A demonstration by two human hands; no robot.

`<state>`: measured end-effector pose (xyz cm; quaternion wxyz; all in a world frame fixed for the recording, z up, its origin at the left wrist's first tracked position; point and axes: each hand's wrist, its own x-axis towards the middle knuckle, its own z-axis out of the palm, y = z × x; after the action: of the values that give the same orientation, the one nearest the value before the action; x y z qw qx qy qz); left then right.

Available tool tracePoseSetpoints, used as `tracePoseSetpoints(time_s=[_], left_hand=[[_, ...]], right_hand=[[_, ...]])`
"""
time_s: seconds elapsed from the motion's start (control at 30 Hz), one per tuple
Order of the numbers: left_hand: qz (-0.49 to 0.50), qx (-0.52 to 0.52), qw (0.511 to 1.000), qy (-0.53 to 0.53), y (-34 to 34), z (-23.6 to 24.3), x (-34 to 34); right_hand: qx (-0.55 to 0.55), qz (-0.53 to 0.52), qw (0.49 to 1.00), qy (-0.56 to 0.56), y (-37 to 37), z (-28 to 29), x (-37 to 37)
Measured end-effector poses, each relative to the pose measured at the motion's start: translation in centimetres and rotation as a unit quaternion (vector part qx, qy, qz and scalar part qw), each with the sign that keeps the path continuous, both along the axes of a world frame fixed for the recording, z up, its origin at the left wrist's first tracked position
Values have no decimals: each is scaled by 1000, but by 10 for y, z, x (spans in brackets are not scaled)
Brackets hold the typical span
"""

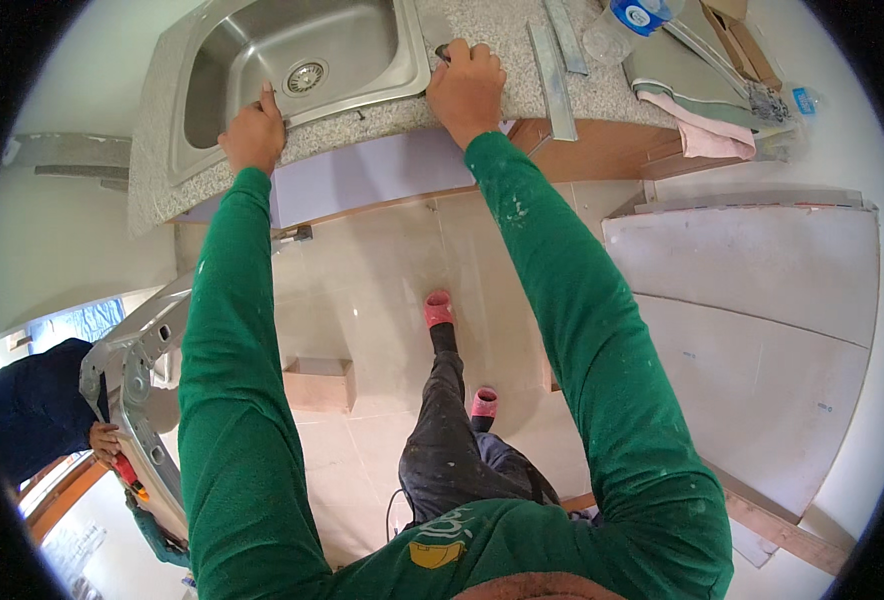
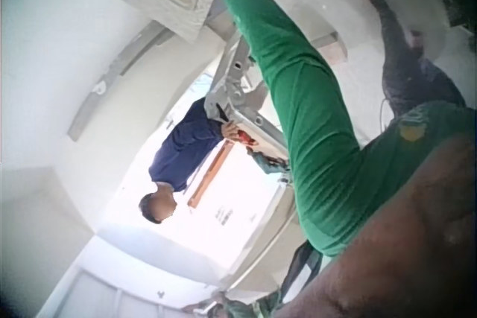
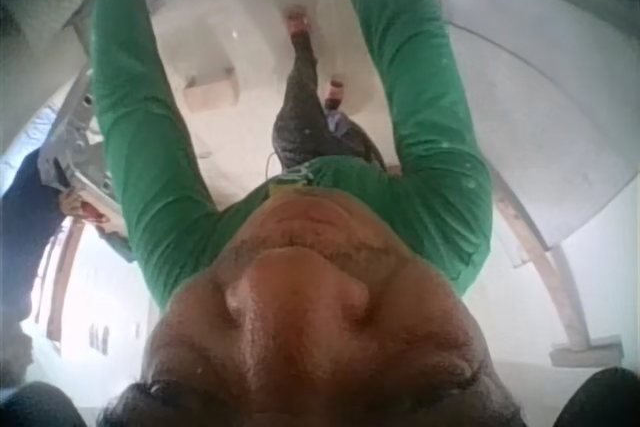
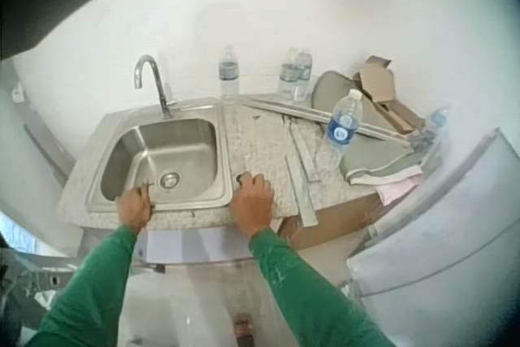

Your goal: The person positions a stainless steel sink into a countertop cutout, uses a utility knife to trim the countertop edge around the sink, and then handles metal trim pieces near the sink. The person repeatedly adjusts the sink and trims the countertop perimeter.

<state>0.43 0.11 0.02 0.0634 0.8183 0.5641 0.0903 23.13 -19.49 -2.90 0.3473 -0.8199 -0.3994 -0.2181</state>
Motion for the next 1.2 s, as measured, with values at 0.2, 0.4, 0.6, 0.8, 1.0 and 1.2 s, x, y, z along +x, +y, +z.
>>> tracePoseSetpoints(time_s=[0.2, 0.4, 0.6, 0.8, 1.0, 1.2], left_hand=[[-6, 1, 1000, 5, 1, -2, 0], [-19, 5, 1000, -1, -6, 1, -4], [-15, 9, 1000, 3, -6, 0, -2], [-6, 15, 1000, -12, 2, -3, 0], [-5, 0, 1000, -5, 4, -4, -3], [-12, -2, 1000, -9, -1, -2, -4]], right_hand=[[3, 13, 997, 80, 0, 6, 3], [-13, 11, 995, 103, -1, 11, -3], [9, -3, 995, 97, 27, -1, 15], [13, 34, 996, 76, 27, -10, 31], [-26, 71, 995, 60, 21, 6, 25], [17, 82, 996, 34, 31, -7, 38]])
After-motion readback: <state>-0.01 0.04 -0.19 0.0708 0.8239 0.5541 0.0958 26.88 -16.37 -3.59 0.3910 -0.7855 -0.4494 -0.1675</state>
